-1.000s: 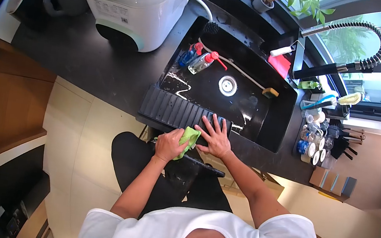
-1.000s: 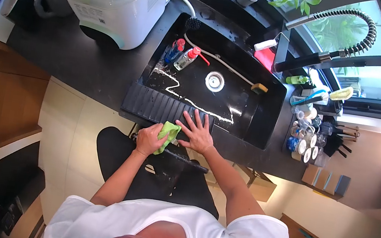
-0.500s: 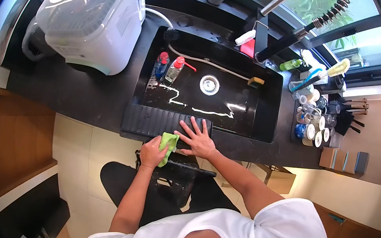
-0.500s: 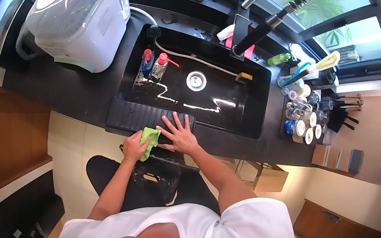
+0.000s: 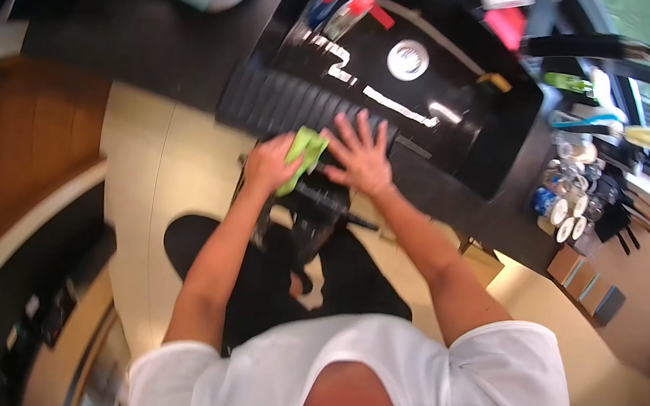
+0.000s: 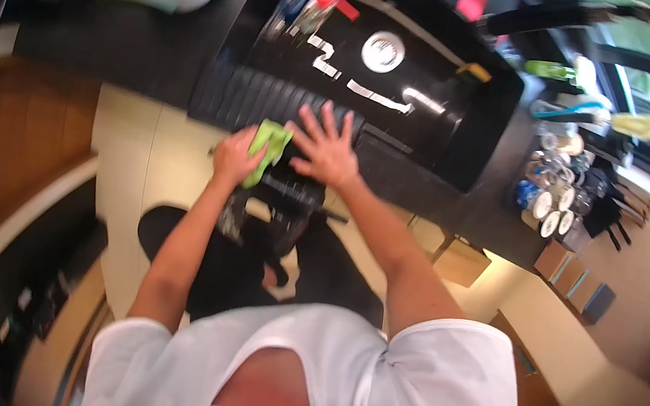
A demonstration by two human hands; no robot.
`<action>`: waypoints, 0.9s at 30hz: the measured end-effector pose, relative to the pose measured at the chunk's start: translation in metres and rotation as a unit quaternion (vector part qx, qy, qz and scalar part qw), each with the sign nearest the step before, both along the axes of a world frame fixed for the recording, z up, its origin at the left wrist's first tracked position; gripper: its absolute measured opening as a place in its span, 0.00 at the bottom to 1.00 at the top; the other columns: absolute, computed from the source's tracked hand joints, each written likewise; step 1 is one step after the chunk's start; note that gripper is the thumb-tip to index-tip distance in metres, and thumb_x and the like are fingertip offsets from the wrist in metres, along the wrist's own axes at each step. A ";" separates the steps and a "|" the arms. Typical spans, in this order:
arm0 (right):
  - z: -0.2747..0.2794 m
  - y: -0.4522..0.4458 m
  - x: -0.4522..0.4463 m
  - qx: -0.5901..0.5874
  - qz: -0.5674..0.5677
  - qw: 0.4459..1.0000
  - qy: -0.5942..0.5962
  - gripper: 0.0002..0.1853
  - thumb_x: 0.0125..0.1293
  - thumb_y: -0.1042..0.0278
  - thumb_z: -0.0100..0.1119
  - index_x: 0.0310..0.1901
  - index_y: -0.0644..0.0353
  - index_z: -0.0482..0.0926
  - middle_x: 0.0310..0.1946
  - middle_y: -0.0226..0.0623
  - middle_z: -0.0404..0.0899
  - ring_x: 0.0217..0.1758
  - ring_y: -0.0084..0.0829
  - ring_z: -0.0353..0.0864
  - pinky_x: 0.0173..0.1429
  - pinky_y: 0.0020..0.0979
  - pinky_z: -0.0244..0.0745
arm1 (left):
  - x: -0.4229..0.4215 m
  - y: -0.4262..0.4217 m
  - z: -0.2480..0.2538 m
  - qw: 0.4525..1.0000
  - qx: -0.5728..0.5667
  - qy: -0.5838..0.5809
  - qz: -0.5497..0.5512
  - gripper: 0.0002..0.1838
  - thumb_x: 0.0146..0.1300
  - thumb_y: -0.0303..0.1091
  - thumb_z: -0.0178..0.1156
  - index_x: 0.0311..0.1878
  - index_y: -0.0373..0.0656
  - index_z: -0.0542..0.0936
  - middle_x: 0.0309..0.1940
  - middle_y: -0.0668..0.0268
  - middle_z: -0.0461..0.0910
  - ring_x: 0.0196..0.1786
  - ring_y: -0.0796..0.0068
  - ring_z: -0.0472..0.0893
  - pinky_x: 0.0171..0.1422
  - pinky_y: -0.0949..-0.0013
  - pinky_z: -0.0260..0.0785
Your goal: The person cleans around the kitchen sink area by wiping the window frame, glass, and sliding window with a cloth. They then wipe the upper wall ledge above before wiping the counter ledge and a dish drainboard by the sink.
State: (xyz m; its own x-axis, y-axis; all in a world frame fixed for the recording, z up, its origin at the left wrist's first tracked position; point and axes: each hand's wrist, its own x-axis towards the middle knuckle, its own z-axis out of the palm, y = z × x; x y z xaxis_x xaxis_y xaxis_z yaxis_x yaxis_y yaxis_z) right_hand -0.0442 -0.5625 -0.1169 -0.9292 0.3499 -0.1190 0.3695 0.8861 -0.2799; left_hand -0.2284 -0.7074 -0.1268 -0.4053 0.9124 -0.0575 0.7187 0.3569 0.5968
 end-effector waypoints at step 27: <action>0.006 -0.010 -0.004 0.044 -0.006 0.999 0.024 0.44 0.50 0.38 0.65 0.71 0.34 0.63 0.76 0.36 0.49 0.78 0.54 0.43 0.71 0.69 0.40 | 0.001 -0.004 0.006 0.999 0.035 0.001 0.008 0.26 0.52 0.46 0.66 0.50 0.37 0.78 0.42 0.54 0.83 0.42 0.56 0.83 0.45 0.60 0.77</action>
